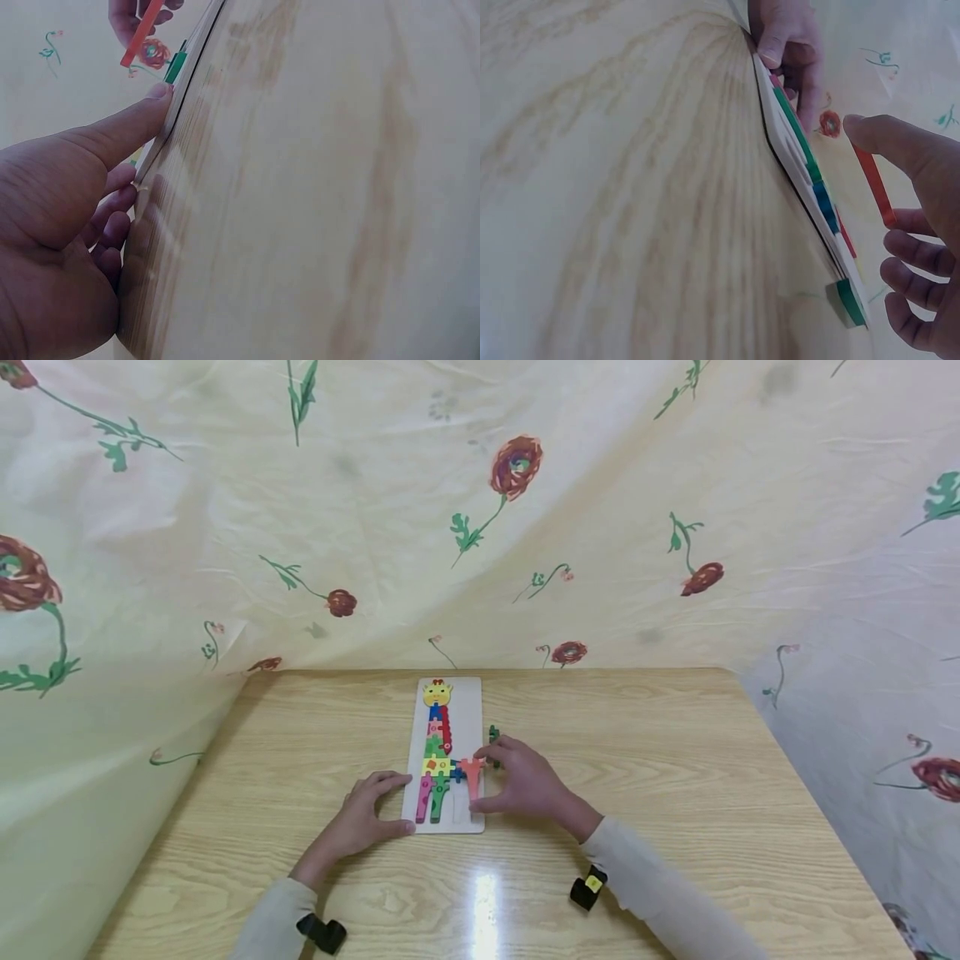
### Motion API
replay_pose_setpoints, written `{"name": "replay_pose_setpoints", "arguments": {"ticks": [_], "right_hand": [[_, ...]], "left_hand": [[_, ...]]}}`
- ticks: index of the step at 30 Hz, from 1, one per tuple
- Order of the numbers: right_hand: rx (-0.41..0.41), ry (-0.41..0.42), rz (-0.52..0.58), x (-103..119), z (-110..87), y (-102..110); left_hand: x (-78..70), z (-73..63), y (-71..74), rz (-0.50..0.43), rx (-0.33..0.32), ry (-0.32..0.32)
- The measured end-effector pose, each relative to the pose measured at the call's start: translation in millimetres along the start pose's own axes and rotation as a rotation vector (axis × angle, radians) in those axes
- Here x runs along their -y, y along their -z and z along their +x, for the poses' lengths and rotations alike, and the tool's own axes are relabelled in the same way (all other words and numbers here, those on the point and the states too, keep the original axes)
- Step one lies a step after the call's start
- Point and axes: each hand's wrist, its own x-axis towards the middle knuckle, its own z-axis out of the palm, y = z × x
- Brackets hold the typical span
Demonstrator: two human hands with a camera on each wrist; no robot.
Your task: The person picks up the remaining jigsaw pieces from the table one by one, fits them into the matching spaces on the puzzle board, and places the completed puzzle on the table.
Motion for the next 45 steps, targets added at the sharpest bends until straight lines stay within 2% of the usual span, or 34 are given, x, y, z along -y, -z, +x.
{"name": "replay_pose_setpoints", "arguments": {"ticks": [26,38,45], "right_hand": [[0.042,0.021,-0.029,5,3.0,-21],[0.074,-0.018,-0.039,4,3.0,-27],[0.066,-0.034,-0.064,6,3.7,-30]], "left_hand": [[-1.1,1.3,0.6,-0.005,-0.001,0.003],[-0.1,1.2,0.3,0.001,-0.004,0.003],[-0.6,0.4,0.0,-0.003,-0.005,0.014]]}}
